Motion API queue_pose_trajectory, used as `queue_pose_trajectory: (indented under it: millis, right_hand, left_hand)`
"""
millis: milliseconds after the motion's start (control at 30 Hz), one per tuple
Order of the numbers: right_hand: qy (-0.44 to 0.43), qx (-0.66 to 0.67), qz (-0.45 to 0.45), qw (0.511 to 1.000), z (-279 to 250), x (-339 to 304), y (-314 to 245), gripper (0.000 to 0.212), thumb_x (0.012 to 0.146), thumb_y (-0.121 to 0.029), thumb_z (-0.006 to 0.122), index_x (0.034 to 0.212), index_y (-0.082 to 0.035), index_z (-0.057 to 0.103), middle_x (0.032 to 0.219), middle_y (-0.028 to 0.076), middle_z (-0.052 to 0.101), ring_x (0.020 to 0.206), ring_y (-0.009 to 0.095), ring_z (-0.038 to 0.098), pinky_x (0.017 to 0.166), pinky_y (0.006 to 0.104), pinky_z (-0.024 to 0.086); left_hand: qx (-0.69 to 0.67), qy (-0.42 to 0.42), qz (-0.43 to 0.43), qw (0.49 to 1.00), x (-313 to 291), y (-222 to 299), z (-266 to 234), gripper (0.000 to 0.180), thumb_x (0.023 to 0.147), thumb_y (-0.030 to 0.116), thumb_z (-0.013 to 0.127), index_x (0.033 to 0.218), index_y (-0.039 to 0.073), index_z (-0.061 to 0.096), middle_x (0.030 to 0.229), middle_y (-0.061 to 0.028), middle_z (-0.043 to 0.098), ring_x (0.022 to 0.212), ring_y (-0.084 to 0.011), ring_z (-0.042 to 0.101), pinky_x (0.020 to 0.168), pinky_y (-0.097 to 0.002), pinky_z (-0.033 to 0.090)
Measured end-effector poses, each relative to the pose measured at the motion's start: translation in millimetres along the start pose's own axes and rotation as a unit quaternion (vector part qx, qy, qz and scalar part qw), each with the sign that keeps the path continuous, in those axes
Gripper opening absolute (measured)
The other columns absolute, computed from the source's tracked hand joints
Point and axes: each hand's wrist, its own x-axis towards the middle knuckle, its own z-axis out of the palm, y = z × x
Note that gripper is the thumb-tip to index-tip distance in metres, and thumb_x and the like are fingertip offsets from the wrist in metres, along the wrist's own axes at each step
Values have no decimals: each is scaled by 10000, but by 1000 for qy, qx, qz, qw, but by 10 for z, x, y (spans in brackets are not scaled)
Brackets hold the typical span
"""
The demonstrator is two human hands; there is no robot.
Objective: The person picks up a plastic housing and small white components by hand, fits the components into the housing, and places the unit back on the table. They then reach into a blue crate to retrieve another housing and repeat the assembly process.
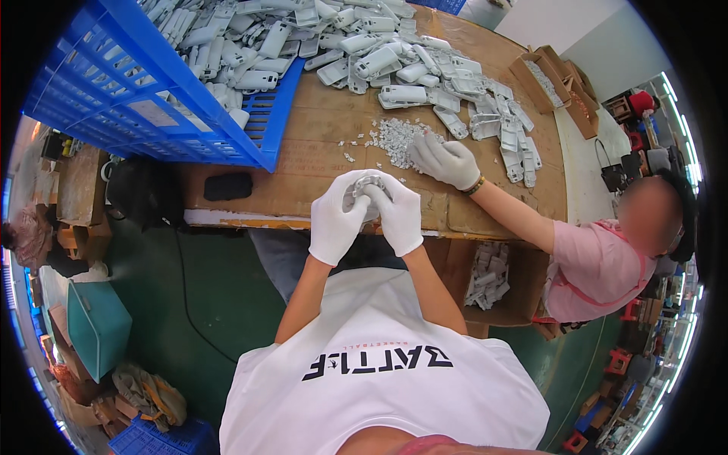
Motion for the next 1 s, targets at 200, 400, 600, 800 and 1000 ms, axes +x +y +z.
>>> queue_pose_trajectory:
  millis: [200,400,600,800,1000]
  right_hand:
    - [-22,-3,-13,1000,14,-8,58,315,908,-81,615,1208,3,656,936,136,724,828,118,673,763,283,522]
    - [-35,-54,2,998,31,-83,-42,416,928,-9,560,1343,-37,576,963,164,703,854,141,671,805,300,524]
    - [-8,68,-73,995,73,-93,52,379,927,-37,584,1305,-29,601,920,155,722,785,160,677,742,290,523]
    - [7,92,-11,996,116,-138,-21,314,911,-5,566,1208,-10,667,951,120,735,810,98,652,747,254,516]
    - [-3,131,4,991,75,-183,-46,290,896,10,581,1162,-19,694,923,108,734,794,63,636,730,247,517]
  left_hand:
    - [45,10,-63,997,-9,14,44,301,845,5,628,1142,25,673,1017,-95,732,949,-135,697,860,-288,534]
    - [29,57,-81,995,-31,39,76,234,843,14,631,1073,10,675,969,-75,726,868,-107,681,804,-268,532]
    - [-36,78,-107,991,-30,20,71,182,834,-14,647,1012,6,675,943,-55,712,860,-94,659,784,-255,524]
    - [-71,84,-89,990,-66,57,77,134,840,-28,656,971,-2,659,919,-39,684,828,-83,632,745,-248,517]
    - [-67,89,-89,990,-142,156,68,130,828,-45,655,950,1,655,911,-33,675,813,-70,618,731,-234,509]
